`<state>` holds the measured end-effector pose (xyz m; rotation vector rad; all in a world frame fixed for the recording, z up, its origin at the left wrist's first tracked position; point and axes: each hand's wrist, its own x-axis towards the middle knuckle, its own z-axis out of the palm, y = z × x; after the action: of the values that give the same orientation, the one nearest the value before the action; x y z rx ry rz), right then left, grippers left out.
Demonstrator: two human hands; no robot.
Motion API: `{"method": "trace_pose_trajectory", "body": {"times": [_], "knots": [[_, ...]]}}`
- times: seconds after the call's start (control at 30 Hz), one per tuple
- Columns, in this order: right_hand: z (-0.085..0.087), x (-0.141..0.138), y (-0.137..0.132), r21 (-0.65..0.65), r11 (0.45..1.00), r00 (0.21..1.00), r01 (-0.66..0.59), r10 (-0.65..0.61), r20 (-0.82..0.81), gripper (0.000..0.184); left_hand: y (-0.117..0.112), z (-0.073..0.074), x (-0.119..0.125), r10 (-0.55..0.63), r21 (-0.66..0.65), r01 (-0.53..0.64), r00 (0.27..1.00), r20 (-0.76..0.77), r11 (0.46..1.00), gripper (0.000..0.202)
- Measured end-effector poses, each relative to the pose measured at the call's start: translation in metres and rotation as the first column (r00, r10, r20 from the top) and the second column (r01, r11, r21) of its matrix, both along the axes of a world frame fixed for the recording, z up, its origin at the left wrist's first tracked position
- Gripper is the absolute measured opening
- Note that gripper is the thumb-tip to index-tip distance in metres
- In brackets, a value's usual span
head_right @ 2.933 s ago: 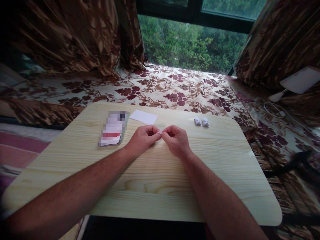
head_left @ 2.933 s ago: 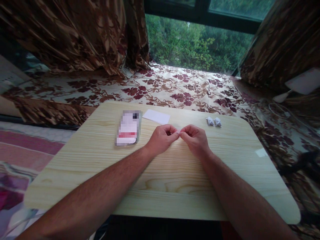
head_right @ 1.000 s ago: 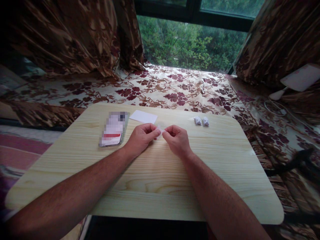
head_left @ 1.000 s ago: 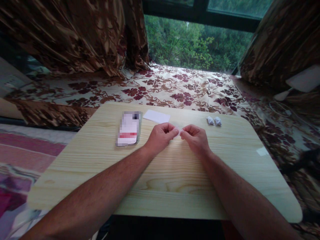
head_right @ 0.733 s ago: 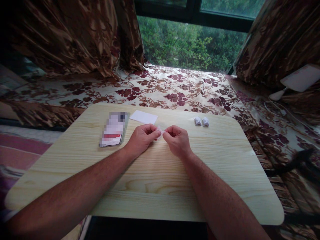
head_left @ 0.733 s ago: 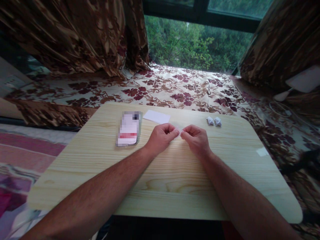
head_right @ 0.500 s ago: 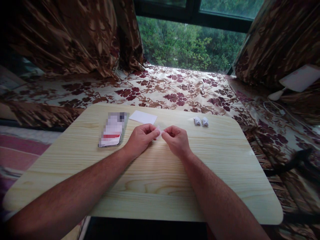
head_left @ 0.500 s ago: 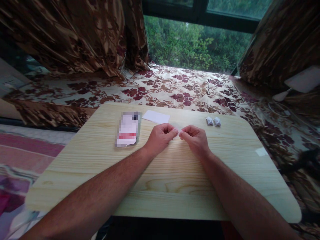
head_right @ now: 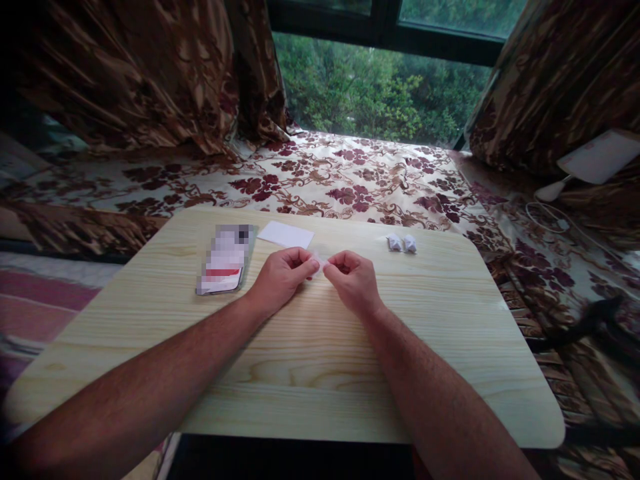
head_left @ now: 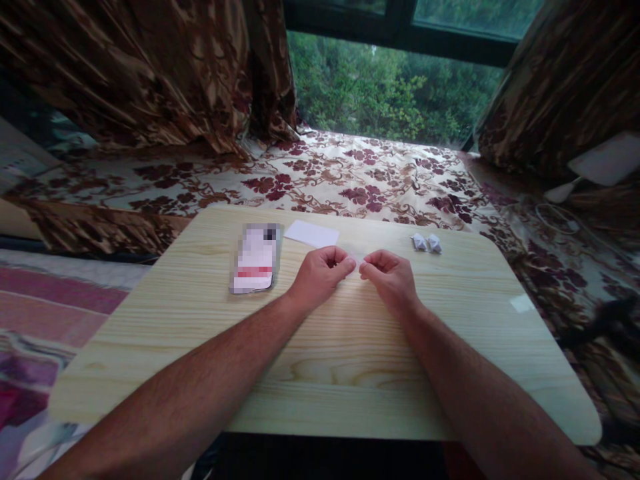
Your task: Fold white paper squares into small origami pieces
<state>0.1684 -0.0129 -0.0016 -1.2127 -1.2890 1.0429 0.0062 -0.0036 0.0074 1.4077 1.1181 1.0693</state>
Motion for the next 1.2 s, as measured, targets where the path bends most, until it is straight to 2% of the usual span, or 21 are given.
{"method": "trace_pose_trajectory", "body": {"times": [0.4, 1.2], "knots": [[0.0013, 0.0012, 0.0000, 0.006, 1.000, 1.000, -0.020, 0.020, 0.009, 0.008, -0.0016, 0.0010, 0.0009, -0.026, 0.011, 0.026, 0.999, -0.021, 1.000, 0.028], [0.0014, -0.0002, -0.0020, 0.007, 1.000, 0.997, -0.019, 0.018, 0.069, 0.009, -0.0036, 0.0003, 0.0033, -0.046, -0.046, 0.045, 0.999, -0.012, 0.998, 0.026]]}}
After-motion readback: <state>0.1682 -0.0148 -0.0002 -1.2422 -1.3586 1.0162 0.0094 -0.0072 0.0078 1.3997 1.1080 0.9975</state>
